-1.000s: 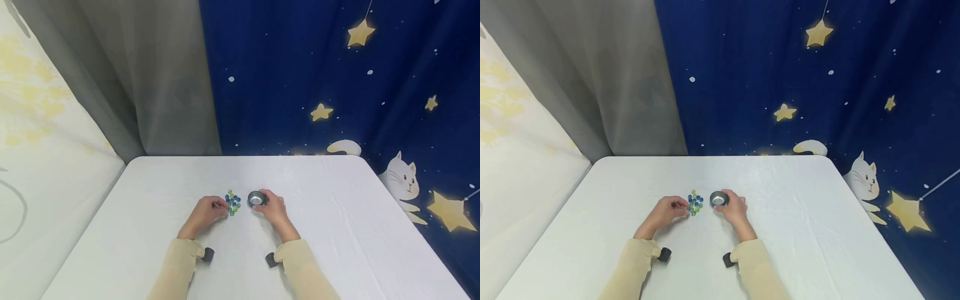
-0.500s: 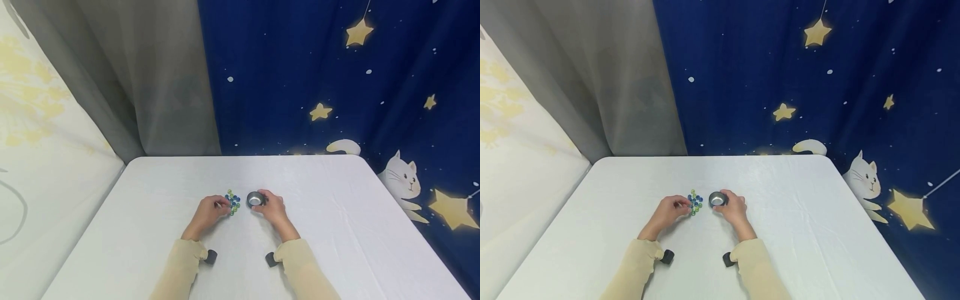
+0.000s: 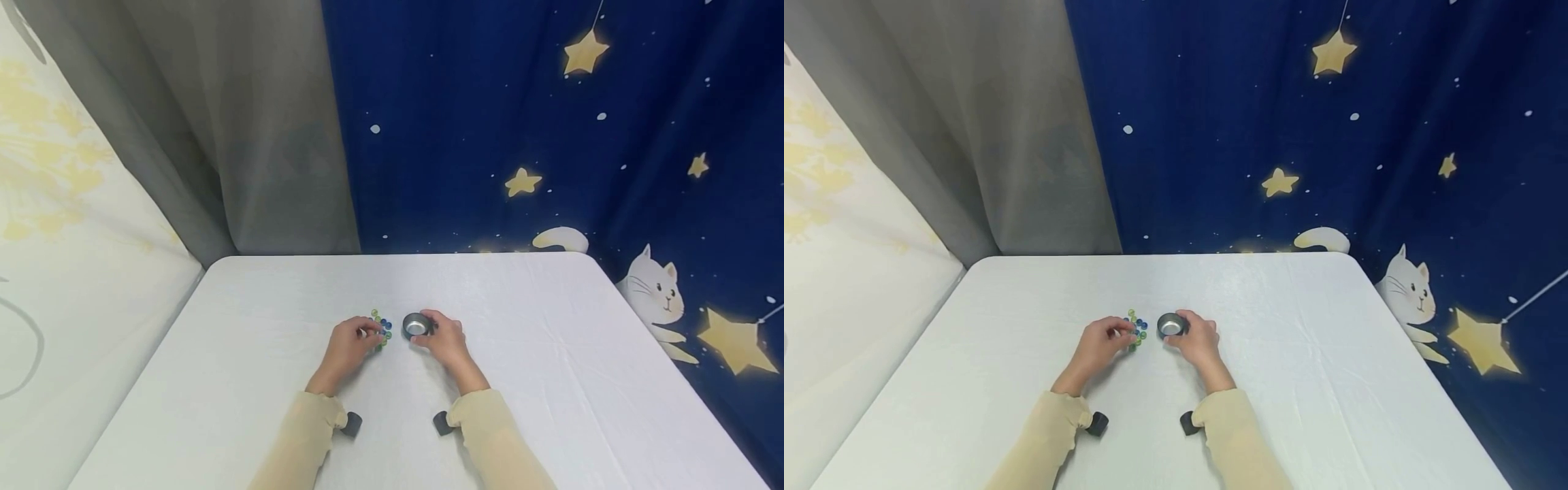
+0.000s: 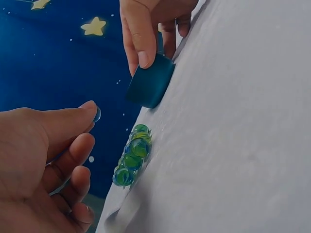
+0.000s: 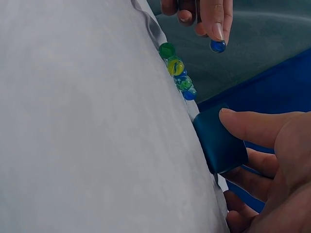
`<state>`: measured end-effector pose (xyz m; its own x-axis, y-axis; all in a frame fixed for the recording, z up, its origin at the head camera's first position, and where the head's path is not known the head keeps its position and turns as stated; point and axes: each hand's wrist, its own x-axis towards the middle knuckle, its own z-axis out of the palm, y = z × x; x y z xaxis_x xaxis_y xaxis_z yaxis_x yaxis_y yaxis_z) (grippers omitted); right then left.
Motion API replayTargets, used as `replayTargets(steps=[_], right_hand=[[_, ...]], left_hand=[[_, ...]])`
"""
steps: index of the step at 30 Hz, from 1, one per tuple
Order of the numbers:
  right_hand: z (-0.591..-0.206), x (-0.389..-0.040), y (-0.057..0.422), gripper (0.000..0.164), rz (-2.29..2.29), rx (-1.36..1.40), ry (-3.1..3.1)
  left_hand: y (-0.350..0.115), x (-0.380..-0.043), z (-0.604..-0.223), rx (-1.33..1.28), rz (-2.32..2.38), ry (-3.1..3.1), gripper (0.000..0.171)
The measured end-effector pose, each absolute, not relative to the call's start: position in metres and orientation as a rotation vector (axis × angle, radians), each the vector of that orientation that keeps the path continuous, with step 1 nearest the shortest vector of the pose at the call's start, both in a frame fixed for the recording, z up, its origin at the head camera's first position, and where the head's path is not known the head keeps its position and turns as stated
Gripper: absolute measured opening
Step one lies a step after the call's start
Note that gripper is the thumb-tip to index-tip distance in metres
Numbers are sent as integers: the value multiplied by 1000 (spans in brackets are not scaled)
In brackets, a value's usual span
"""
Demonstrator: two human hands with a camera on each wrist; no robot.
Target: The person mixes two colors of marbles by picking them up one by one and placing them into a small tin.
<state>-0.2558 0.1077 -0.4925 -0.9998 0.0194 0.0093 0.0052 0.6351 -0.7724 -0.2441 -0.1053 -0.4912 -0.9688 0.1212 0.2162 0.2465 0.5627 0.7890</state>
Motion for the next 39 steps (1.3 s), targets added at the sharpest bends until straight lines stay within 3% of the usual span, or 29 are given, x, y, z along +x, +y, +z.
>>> replayTargets(steps=[10,39], right_hand=[[-489,-249,112,58,1351,-8,-2824],[-488,-247,114,58,1348,4,-2817]], left_hand=[[-98,-235,-484,-307,-1349,-2659,10],[-78,-248,-483,-285,-1339,-2665,11]])
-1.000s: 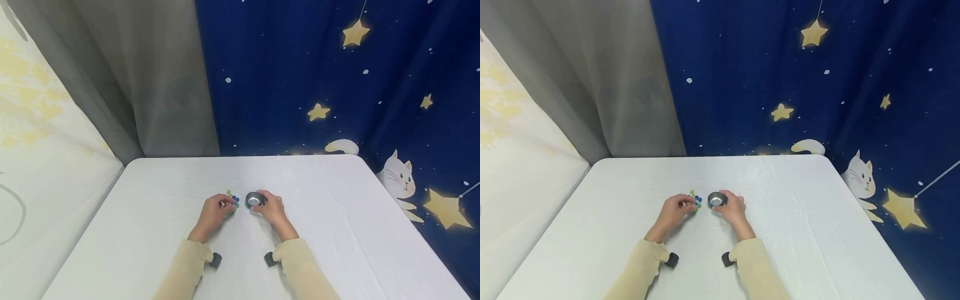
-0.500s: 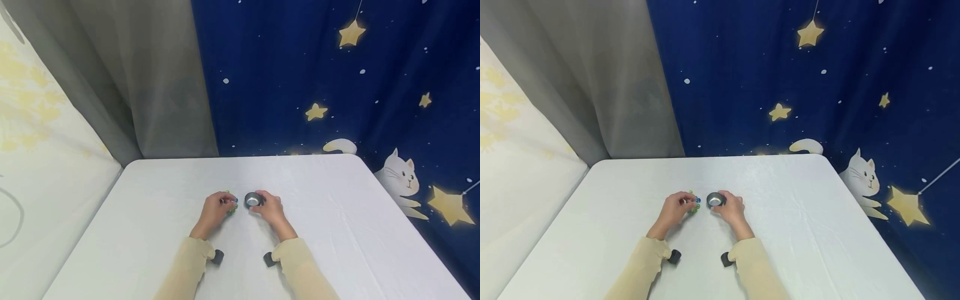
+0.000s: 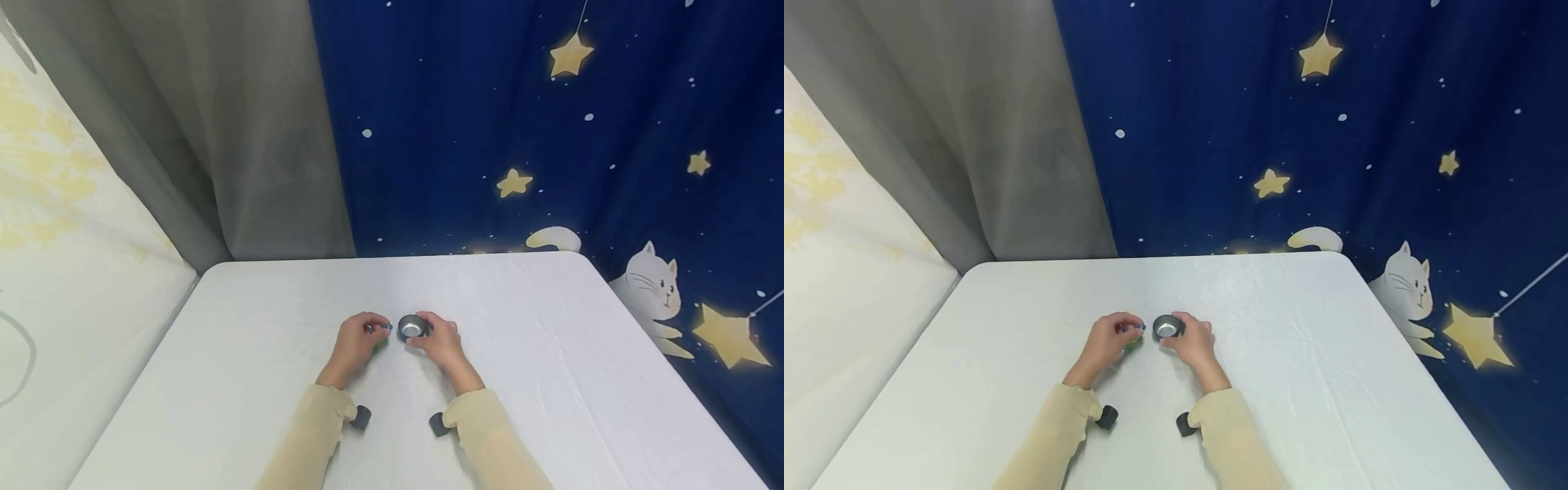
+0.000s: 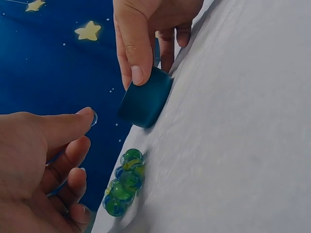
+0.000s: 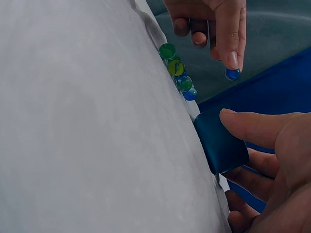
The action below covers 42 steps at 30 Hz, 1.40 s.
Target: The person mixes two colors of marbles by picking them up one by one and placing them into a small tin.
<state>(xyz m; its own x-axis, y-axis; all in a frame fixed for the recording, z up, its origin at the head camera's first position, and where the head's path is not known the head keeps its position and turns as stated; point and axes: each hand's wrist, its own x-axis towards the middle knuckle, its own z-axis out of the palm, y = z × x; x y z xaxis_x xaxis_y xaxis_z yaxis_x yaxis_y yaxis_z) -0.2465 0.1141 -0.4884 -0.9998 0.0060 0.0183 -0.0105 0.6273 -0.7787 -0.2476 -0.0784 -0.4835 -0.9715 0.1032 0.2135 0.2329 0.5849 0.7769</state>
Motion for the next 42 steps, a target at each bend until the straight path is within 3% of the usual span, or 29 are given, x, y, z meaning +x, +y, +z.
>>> replayTargets(steps=[42], right_hand=[[-492,-252,113,58,1326,-1,-2811]], left_hand=[[-55,-262,-494,-323,-1254,-2661,14]])
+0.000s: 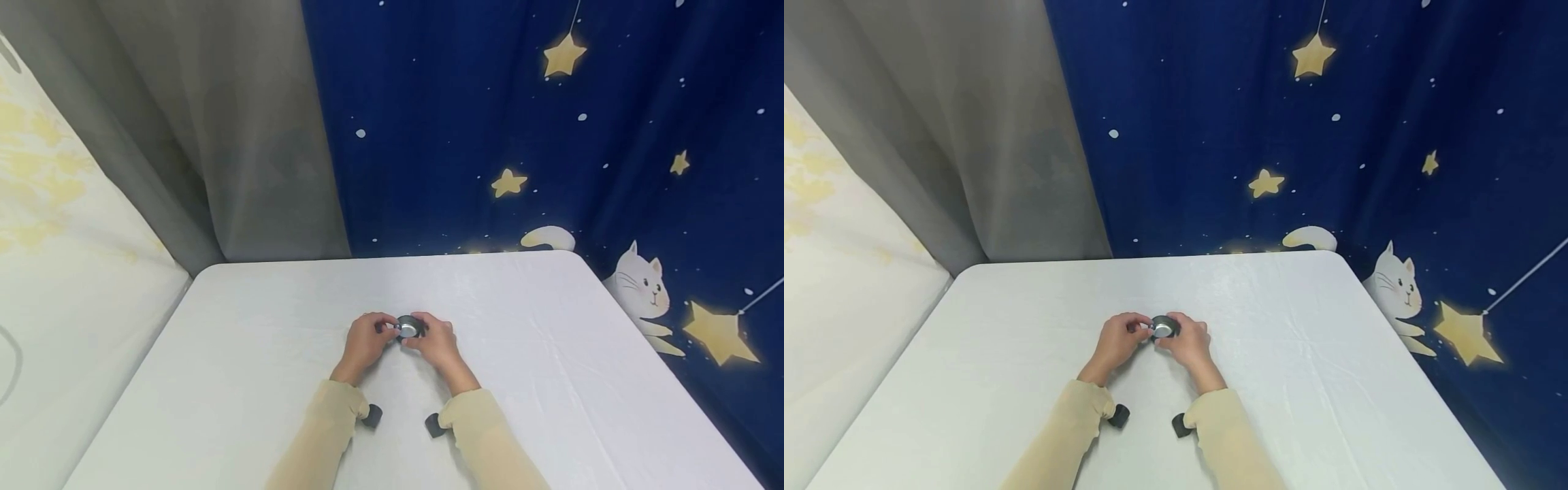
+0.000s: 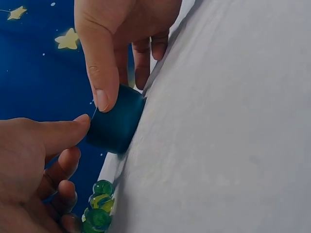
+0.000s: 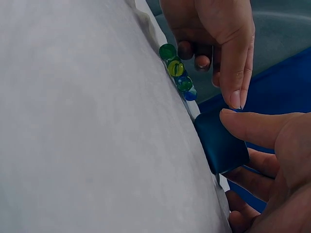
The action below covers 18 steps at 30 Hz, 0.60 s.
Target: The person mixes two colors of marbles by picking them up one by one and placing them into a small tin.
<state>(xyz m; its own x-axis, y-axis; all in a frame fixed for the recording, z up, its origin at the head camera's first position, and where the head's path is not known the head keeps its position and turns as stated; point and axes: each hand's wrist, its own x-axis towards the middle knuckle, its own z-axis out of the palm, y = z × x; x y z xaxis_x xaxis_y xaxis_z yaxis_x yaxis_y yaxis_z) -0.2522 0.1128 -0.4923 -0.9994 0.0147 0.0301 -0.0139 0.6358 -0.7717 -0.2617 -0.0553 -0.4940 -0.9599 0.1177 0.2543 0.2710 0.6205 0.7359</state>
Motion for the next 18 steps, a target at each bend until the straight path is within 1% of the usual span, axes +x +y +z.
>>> replayTargets(steps=[18], right_hand=[[-493,-251,112,57,1327,-2,-2803]], left_hand=[[-55,-261,-496,-291,-1231,-2631,16]])
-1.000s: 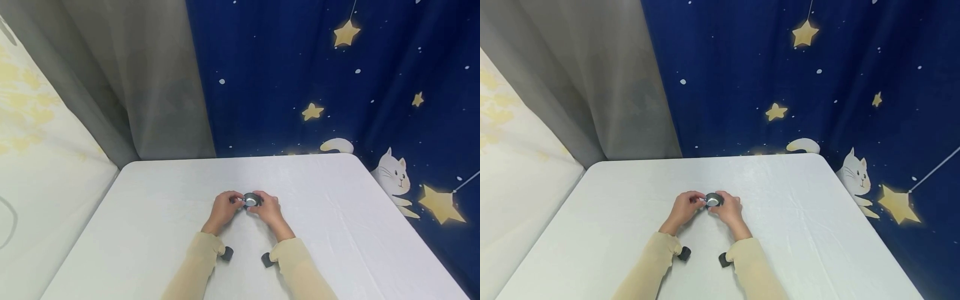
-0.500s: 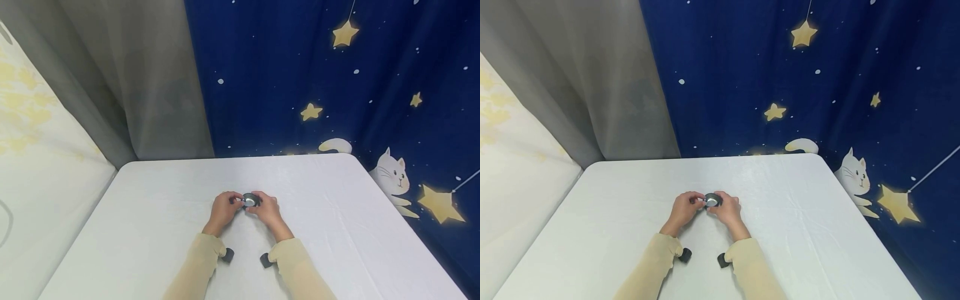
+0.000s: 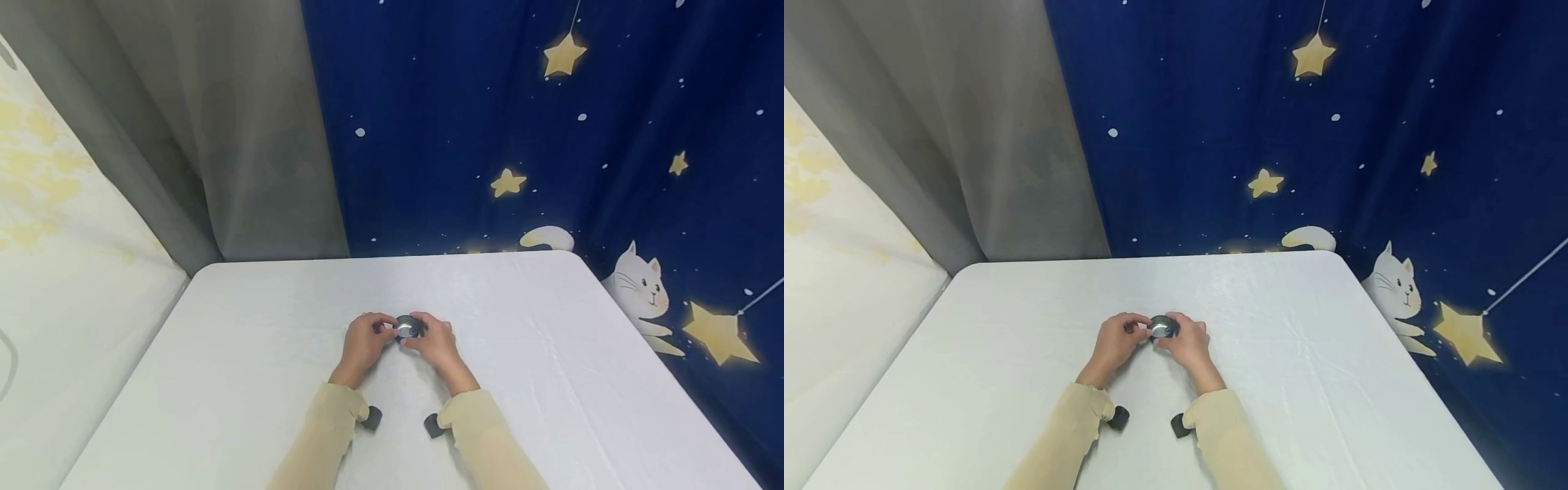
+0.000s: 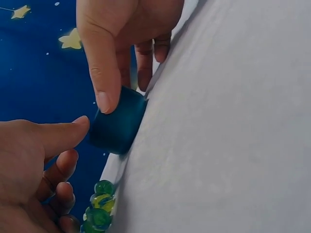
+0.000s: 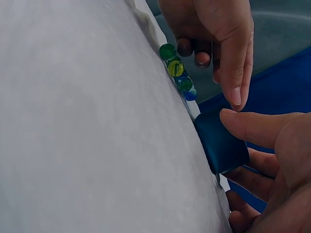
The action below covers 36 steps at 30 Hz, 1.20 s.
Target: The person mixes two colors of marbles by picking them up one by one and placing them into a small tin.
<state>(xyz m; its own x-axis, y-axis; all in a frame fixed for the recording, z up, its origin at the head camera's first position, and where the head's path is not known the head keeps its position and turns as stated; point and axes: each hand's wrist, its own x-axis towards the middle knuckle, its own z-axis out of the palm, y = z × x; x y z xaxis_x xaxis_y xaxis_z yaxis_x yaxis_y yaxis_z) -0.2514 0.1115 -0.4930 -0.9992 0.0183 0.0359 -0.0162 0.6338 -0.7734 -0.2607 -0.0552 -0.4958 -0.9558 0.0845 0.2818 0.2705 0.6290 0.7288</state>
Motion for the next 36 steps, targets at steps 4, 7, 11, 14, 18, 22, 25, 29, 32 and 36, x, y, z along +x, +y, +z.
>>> replayTargets(steps=[4,7,11,14,18,22,25,29,32,36], right_hand=[[-492,-251,111,57,1332,-6,-2805],[-491,-252,110,58,1326,-3,-2806],[-492,-253,110,58,1319,-13,-2810],[-492,-253,110,58,1327,-23,-2815],[-492,-253,110,58,1348,-24,-2811],[-491,-253,110,59,1364,-26,-2807],[-491,-253,110,59,1361,-20,-2808],[-491,-253,110,59,1358,-6,-2804],[-490,-253,110,58,1362,0,-2798],[-490,-253,109,57,1363,-3,-2797]], left_hand=[[-58,-260,-492,-262,-1237,-2639,18],[-63,-261,-488,-256,-1238,-2631,19],[-71,-264,-484,-255,-1246,-2615,19],[-78,-264,-482,-249,-1266,-2621,19],[-87,-264,-479,-219,-1288,-2646,19],[-96,-263,-475,-181,-1295,-2685,18],[-103,-262,-472,-178,-1306,-2713,19],[-116,-264,-473,-170,-1325,-2750,21],[-125,-265,-476,-167,-1326,-2779,21],[-134,-266,-480,-195,-1340,-2807,20]])
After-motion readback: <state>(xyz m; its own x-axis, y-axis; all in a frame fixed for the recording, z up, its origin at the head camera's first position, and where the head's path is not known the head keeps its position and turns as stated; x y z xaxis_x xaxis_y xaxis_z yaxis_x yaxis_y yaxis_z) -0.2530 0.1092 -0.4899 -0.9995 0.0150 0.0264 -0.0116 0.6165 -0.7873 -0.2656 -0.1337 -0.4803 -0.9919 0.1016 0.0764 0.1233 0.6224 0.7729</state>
